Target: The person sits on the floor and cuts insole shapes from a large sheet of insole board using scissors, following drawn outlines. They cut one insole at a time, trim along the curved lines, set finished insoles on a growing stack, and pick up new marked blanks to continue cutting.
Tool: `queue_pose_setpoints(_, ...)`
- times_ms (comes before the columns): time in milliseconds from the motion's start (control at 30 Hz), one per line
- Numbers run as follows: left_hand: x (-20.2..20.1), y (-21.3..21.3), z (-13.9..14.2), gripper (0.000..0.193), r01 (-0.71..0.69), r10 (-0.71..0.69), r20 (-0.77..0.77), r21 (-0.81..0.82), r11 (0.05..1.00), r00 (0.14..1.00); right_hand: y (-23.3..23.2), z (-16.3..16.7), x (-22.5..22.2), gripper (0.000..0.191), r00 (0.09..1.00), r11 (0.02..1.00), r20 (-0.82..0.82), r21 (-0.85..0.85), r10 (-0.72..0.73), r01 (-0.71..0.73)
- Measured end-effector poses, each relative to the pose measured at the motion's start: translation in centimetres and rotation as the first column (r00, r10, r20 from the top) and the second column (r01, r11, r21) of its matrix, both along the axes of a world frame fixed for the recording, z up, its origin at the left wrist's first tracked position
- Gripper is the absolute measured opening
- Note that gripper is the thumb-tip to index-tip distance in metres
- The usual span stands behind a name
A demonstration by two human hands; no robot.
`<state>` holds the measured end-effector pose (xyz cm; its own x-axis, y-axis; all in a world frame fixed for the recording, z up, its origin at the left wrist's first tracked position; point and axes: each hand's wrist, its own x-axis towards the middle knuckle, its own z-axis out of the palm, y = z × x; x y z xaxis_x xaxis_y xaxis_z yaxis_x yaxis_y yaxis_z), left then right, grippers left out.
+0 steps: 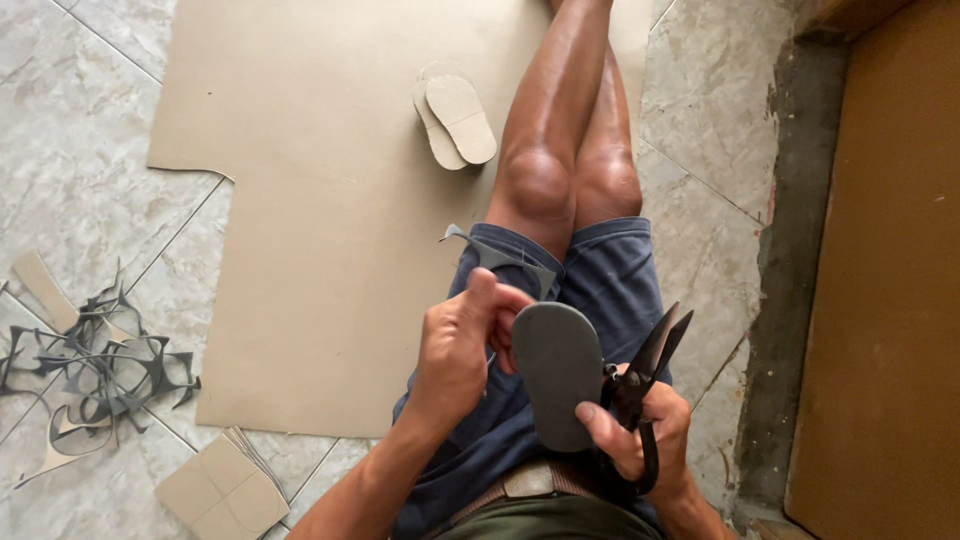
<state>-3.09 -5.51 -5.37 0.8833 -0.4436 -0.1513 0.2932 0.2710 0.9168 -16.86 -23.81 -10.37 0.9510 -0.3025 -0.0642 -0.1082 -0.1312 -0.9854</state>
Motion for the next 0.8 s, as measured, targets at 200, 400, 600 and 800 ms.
queue_pose_setpoints(200,-0.5,0.2,-0.5,0.037,0.004,-0.002,-0.051,0.036,0.999,0.999,-0.2,-0.3,-0.1,0.015,0.999,0.996,0.018,-0.086,-0.035,0.036)
queue_pose_setpoints(400,-0.4,0.3,-0.7,0.027,0.057,-0.055,-0.029,0.07,0.996,0.998,-0.5,-0.8,-0.3,0.012,1.0,1.0,0.028,0.0,-0.003,0.002)
queue_pose_setpoints(600,-1.0,0.0,-0.6,0.022,0.041,-0.037,-0.088,0.034,0.999,0.995,-0.2,0.0,0.2,0.02,0.977,0.974,0.086,0.137,-0.195,0.183)
queue_pose_setpoints(800,-1.3,0.3,-0.3,0.014,0.07,-0.085,0.061,0.215,0.974,0.994,-0.2,0.5,0.2,0.015,0.989,0.98,0.028,-0.128,-0.148,0.151)
